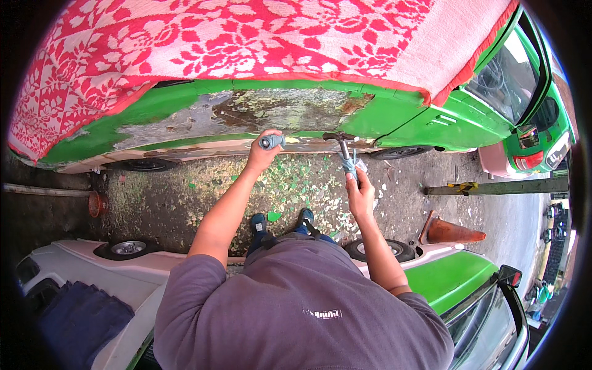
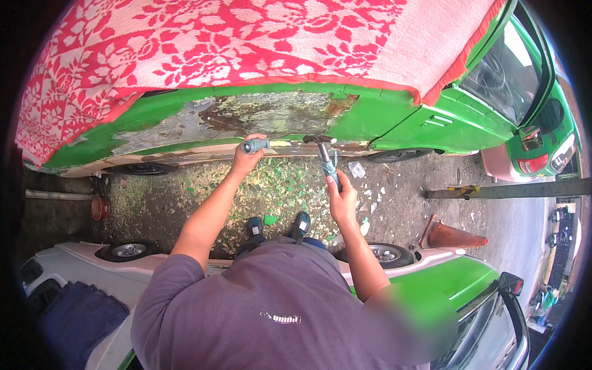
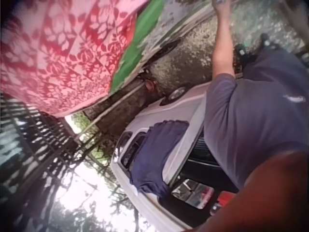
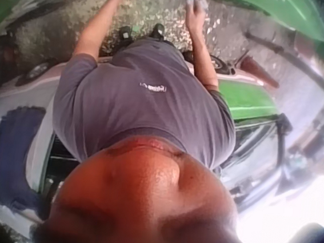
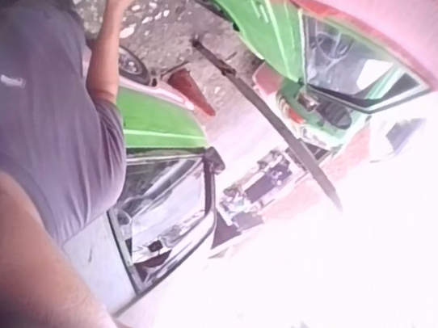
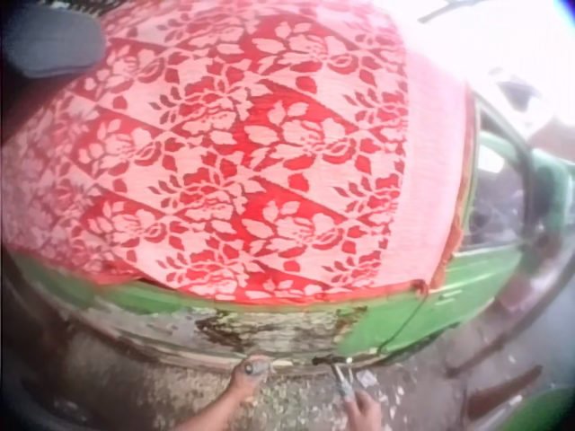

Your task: The person uses a hammer and a metal punch to repeatedly strike a green car panel, likely to flatten a dent. The person holds the punch against the panel with the left hand and strikes it with the hammer in the right hand throughout the clip.

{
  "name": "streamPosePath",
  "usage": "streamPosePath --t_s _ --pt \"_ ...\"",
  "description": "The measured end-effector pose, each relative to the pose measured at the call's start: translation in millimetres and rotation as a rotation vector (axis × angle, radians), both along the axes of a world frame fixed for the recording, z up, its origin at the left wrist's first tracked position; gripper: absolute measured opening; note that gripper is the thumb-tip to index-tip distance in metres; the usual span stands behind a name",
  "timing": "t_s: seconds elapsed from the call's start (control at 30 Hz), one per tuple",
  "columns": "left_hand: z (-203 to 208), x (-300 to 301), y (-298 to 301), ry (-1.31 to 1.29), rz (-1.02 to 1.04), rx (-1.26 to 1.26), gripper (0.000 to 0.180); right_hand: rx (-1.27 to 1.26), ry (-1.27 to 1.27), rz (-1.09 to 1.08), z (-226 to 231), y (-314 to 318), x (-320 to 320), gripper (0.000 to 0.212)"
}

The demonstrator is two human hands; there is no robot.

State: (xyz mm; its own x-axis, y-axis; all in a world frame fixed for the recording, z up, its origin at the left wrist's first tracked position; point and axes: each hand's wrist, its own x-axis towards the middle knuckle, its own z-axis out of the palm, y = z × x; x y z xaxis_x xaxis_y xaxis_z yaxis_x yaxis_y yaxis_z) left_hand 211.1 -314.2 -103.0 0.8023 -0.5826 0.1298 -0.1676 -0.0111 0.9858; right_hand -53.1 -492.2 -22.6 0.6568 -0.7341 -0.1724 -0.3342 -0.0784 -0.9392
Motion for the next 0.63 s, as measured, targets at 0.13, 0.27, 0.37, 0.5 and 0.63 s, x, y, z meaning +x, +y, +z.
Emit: streamPosePath --t_s 0.13,0.27,0.37,0.5,0.63 --pt "-6.1 -3.9 -7.6 -0.069 -0.100 0.015 0.032 -0.018 0.032 -0.007 -3.3 -5.8 -9.5 0.044" --pt "-13.3 -13.4 -20.1 -0.043 -0.146 0.118 0.030 -0.030 0.053 -0.020 -7.4 -13.1 -17.3 0.046" --pt "-13.6 -17.2 -30.9 -0.250 -0.153 0.108 0.029 -0.037 0.061 -0.046 -11.8 -18.7 -24.5 0.045" --pt "-18.5 -24.4 -41.9 -0.278 -0.063 0.081 0.031 -0.061 0.044 -0.078 -20.4 -24.8 -31.4 0.045" --pt "-34.7 -28.1 -47.9 -0.048 -0.024 0.039 0.047 0.003 0.132 -0.030 1.4 -27.2 -32.5 0.045"
